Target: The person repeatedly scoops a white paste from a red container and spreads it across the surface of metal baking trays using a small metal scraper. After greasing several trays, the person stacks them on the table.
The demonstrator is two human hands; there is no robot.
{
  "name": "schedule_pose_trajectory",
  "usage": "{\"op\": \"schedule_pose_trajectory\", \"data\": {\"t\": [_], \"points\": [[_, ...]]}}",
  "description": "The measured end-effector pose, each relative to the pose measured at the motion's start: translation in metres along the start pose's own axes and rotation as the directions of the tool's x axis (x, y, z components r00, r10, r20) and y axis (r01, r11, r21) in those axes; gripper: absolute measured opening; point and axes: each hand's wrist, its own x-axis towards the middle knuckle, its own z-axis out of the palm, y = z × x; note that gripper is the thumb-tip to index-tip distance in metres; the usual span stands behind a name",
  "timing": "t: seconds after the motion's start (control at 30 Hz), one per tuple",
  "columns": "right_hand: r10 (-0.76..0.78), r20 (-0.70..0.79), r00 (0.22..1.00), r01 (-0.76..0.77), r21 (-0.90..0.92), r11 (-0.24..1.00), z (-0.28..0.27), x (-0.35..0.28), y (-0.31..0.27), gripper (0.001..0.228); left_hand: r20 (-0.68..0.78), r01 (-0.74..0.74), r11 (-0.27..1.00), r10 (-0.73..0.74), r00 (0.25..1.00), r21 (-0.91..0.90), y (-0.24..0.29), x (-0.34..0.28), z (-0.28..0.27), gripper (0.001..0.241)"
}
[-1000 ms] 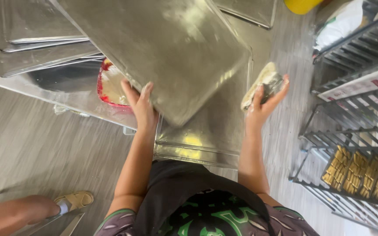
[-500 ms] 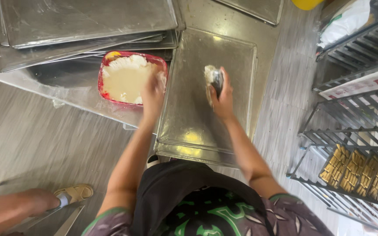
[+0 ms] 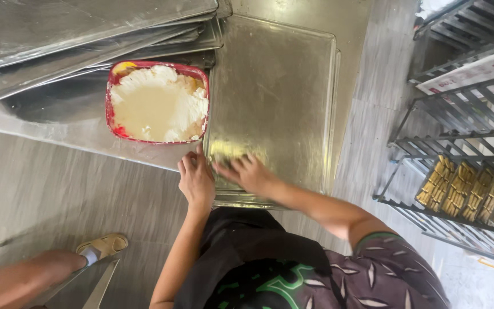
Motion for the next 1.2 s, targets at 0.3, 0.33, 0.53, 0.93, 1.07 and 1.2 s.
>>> {"op": "schedule_pose_trajectory", "data": {"t": [0.3,0.33,0.53,0.93,1.07,1.2], "points": [[0.541,-0.058,0.839,-0.515,0.235,0.824,0.043,0.124,0.263,0.059,0.003,-0.088,0.991,0.088,0.996,0.102,-0.016,0.002,0.011,0.047],[0.546,-0.193,0.815,-0.504,0.229,0.833,0.045,0.136,0.274,0.060,-0.006,-0.097,0.990,0.099,0.995,0.104,-0.018,-0.003,0.010,0.046],[0.395,-0.238,0.887,-0.289,0.382,0.878,-0.005,0.071,0.131,0.070,0.045,-0.061,0.998,0.061,0.997,-0.013,-0.017,-0.023,0.000,0.047],[0.057,0.191,0.980,-0.138,0.440,0.887,-0.066,0.214,0.071,0.074,0.029,-0.168,0.986,0.168,0.985,0.017,-0.028,0.000,-0.011,0.049],[-0.174,0.244,0.954,-0.106,0.817,0.567,-0.038,0.152,0.099,0.074,0.008,-0.163,0.984,0.164,0.986,-0.067,-0.031,-0.001,-0.011,0.050],[0.172,-0.160,0.972,0.045,0.844,0.534,-0.048,0.089,0.226,0.073,0.057,-0.158,0.984,0.163,0.985,-0.086,-0.035,0.002,-0.009,0.049]]}}
